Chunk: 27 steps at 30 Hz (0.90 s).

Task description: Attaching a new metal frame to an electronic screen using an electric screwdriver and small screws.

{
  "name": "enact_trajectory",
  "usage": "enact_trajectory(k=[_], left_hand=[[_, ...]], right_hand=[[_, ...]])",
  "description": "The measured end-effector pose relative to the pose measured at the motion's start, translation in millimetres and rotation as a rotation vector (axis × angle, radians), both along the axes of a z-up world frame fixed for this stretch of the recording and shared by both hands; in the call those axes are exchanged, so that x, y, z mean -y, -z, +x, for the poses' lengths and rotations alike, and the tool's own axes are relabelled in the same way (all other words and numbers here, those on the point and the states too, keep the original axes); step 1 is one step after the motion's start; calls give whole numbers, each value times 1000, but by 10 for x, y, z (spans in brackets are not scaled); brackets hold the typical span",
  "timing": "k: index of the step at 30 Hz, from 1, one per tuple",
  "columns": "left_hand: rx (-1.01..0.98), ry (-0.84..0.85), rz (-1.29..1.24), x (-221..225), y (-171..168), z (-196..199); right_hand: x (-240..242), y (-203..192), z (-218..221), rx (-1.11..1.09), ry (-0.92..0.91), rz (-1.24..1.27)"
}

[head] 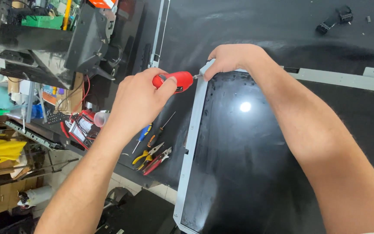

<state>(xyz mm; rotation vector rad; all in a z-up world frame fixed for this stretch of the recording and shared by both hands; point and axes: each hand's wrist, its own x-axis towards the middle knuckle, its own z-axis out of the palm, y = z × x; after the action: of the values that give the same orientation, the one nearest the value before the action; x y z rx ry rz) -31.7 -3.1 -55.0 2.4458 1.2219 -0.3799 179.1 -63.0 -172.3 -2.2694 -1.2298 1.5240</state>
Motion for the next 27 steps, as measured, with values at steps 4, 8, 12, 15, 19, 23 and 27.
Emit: enact_trajectory(k=[4, 8, 12, 15, 19, 23, 27], left_hand=[[-13, 13, 2, -33, 39, 65], [-37, 20, 3, -51, 49, 100], [-53, 14, 3, -40, -10, 124], [-49, -14, -20, 9, -104, 142], [-66, 20, 4, -19, -58, 121], [-65, 28, 8, -17, -96, 107], [-81, -6, -11, -28, -197, 83]], right_hand=[[-18, 73, 31, -33, -3, 28], [-26, 55, 36, -28, -7, 6], [-10, -37, 21, -18, 10, -33], [-30, 8, 24, -18, 13, -34], [-25, -9, 12, -25, 28, -57], [-19, -16, 21, -21, 13, -53], [-27, -16, 62, -88, 28, -73]])
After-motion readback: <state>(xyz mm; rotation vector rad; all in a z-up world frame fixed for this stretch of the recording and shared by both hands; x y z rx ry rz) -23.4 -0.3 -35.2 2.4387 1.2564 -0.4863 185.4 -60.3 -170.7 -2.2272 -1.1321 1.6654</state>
